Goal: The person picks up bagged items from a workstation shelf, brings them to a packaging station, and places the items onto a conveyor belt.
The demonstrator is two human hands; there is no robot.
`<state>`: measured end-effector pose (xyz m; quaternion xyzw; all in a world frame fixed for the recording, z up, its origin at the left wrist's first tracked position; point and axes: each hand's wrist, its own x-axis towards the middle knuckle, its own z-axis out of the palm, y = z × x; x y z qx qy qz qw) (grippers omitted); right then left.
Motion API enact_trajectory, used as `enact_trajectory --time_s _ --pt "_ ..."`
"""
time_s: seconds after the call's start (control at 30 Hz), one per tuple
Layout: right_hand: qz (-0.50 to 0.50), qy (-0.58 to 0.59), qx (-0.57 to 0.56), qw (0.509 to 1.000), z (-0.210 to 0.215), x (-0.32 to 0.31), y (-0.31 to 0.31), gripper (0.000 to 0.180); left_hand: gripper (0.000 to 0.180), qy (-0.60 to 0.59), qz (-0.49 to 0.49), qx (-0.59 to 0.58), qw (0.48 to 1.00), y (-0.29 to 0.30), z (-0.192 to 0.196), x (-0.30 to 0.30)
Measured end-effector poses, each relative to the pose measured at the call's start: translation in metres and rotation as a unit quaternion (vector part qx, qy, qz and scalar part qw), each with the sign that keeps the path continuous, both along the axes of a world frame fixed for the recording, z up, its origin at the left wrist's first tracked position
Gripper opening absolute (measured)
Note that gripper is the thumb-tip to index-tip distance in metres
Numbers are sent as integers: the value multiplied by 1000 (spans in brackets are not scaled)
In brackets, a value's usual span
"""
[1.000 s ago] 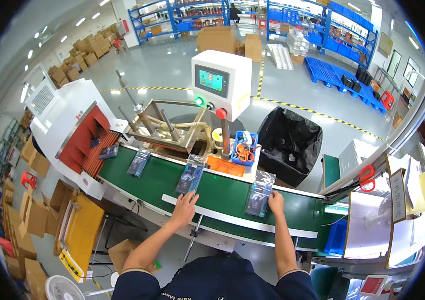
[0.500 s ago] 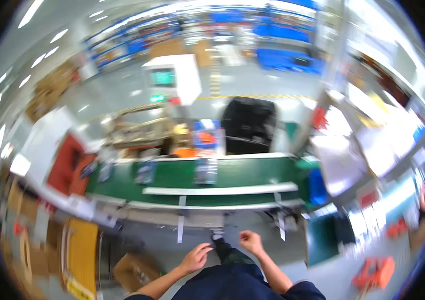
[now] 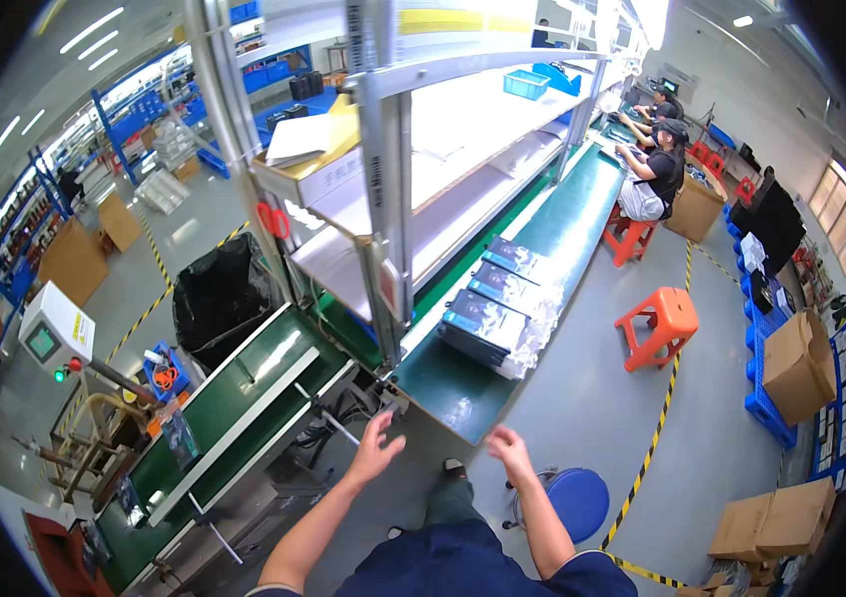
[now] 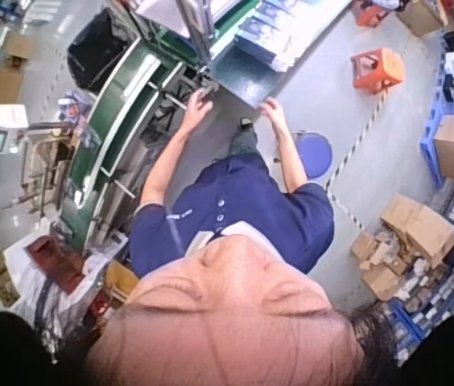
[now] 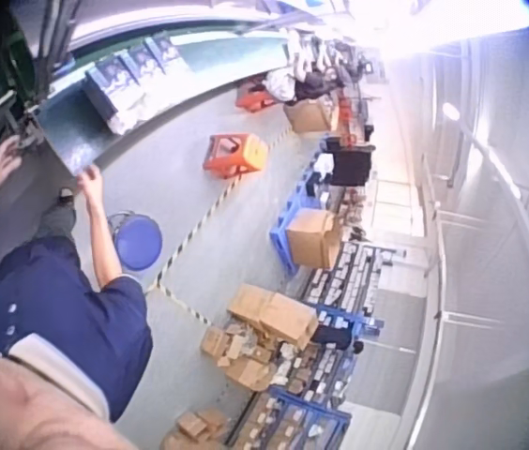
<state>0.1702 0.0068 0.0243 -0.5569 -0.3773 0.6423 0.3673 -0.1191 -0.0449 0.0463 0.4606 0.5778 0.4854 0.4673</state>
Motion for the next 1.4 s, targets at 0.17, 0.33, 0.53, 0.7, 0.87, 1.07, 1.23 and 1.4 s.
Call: enact_trajectory --time_s 0.17,0.33,0.53,0.7,0.87,1.07,1.23,1.4 --pt "-84 114 -41 989 27 21 105 76 86 -55 13 -68 996 167 -16 32" --pt "10 140 -140 980 12 17 176 70 87 -162 28 -202 965 273 -15 50" --pt "47 172 -194 965 10 14 205 51 78 -181 -40 -193 964 286 -13 62" --pt "66 174 -189 964 -9 26 205 44 62 -215 -47 -256 941 288 -18 63" --pt "71 234 -169 955 -8 43 195 58 61 -178 -67 -224 956 261 -23 77" --pt "150 226 -75 960 22 73 183 69 71 -206 -69 -175 960 216 -15 100" --pt "261 166 -123 943 39 100 166 65 76 -240 -113 -108 958 149 6 107" --pt "521 65 -128 841 67 71 183 70 58 -384 -30 -255 887 56 4 69"
